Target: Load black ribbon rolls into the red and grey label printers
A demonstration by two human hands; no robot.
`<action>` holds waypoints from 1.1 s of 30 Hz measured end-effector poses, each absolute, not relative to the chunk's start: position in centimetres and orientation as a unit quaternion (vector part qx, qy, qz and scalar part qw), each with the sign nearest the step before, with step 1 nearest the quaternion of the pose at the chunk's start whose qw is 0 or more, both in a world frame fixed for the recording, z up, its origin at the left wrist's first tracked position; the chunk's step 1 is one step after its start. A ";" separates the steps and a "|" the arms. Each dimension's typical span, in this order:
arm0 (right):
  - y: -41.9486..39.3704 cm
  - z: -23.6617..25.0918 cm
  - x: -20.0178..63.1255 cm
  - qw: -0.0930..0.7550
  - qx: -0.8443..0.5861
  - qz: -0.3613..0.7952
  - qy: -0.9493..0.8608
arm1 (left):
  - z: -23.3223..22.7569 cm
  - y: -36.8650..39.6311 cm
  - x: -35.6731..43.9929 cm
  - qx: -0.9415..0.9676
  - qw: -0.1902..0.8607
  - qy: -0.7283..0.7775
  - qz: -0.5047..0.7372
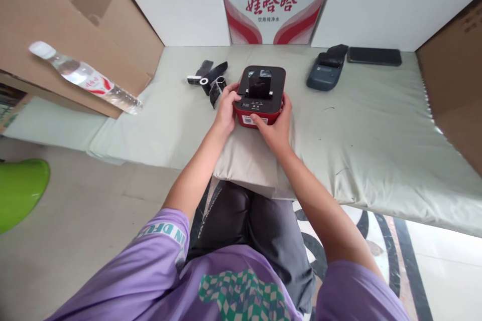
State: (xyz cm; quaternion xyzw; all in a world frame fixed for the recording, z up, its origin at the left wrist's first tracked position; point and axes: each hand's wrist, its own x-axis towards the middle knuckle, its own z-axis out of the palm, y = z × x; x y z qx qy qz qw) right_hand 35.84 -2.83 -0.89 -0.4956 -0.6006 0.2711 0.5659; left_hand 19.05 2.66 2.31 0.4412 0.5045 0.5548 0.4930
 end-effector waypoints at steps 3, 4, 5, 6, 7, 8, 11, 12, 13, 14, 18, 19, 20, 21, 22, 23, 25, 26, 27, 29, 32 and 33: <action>-2.8 -1.0 35.9 0.561 -0.502 0.278 -0.596 | 2.7 2.4 19.3 0.409 0.497 0.506 0.574; -2.7 -1.0 35.9 0.556 -0.508 0.280 -0.596 | 2.8 2.3 19.4 0.403 0.499 0.506 0.577; -2.7 -1.1 36.0 0.552 -0.512 0.280 -0.595 | 2.9 2.2 19.4 0.402 0.501 0.504 0.577; -2.7 -1.1 36.0 0.550 -0.514 0.280 -0.595 | 2.9 2.2 19.4 0.404 0.502 0.502 0.577; -2.6 -1.1 36.1 0.551 -0.515 0.280 -0.594 | 2.9 2.1 19.4 0.409 0.501 0.499 0.576; -2.6 -1.2 36.1 0.553 -0.514 0.278 -0.594 | 2.8 2.1 19.4 0.415 0.497 0.498 0.577; -2.2 -1.5 36.3 0.553 -0.518 0.276 -0.591 | 2.3 2.2 19.4 0.439 0.480 0.492 0.578; -2.0 -1.6 36.4 0.557 -0.516 0.282 -0.586 | 2.0 2.3 19.4 0.449 0.476 0.487 0.578; -1.8 -1.8 36.5 0.564 -0.512 0.292 -0.578 | 1.7 2.4 19.3 0.459 0.473 0.480 0.579; -1.4 -2.0 36.6 0.575 -0.505 0.305 -0.567 | 1.4 2.5 19.3 0.470 0.467 0.473 0.581; 0.5 -2.8 37.4 0.648 -0.464 0.378 -0.472 | 0.1 3.1 19.0 0.530 0.414 0.458 0.582; 1.0 -3.0 37.6 0.662 -0.456 0.394 -0.446 | -0.1 3.1 18.9 0.546 0.398 0.457 0.579; 1.4 -3.2 37.8 0.672 -0.449 0.406 -0.425 | -0.2 3.2 18.7 0.560 0.383 0.455 0.576; 1.8 -3.4 37.9 0.680 -0.446 0.412 -0.410 | -0.1 3.1 18.5 0.573 0.367 0.453 0.576; 2.2 -3.5 38.0 0.685 -0.446 0.413 -0.401 | 0.1 3.1 18.3 0.587 0.348 0.448 0.577; 2.4 -3.6 38.0 0.690 -0.447 0.409 -0.395 | 0.6 3.0 18.0 0.605 0.329 0.440 0.576; 2.6 -3.6 38.0 0.695 -0.449 0.404 -0.390 | 2.0 2.8 17.4 0.652 0.302 0.411 0.561; 2.6 -3.6 37.9 0.696 -0.450 0.403 -0.388 | 3.0 2.8 17.1 0.677 0.300 0.393 0.545; 2.5 -3.5 37.9 0.696 -0.450 0.404 -0.386 | 4.0 2.9 16.8 0.698 0.306 0.377 0.527; 2.3 -3.2 37.7 0.696 -0.453 0.407 -0.381 | 6.1 3.5 16.4 0.722 0.326 0.358 0.494; 2.0 -2.8 37.6 0.694 -0.457 0.410 -0.377 | 8.6 5.4 16.1 0.748 0.345 0.373 0.427; 1.9 -2.6 37.5 0.693 -0.457 0.410 -0.378 | 9.2 6.2 16.1 0.762 0.350 0.382 0.389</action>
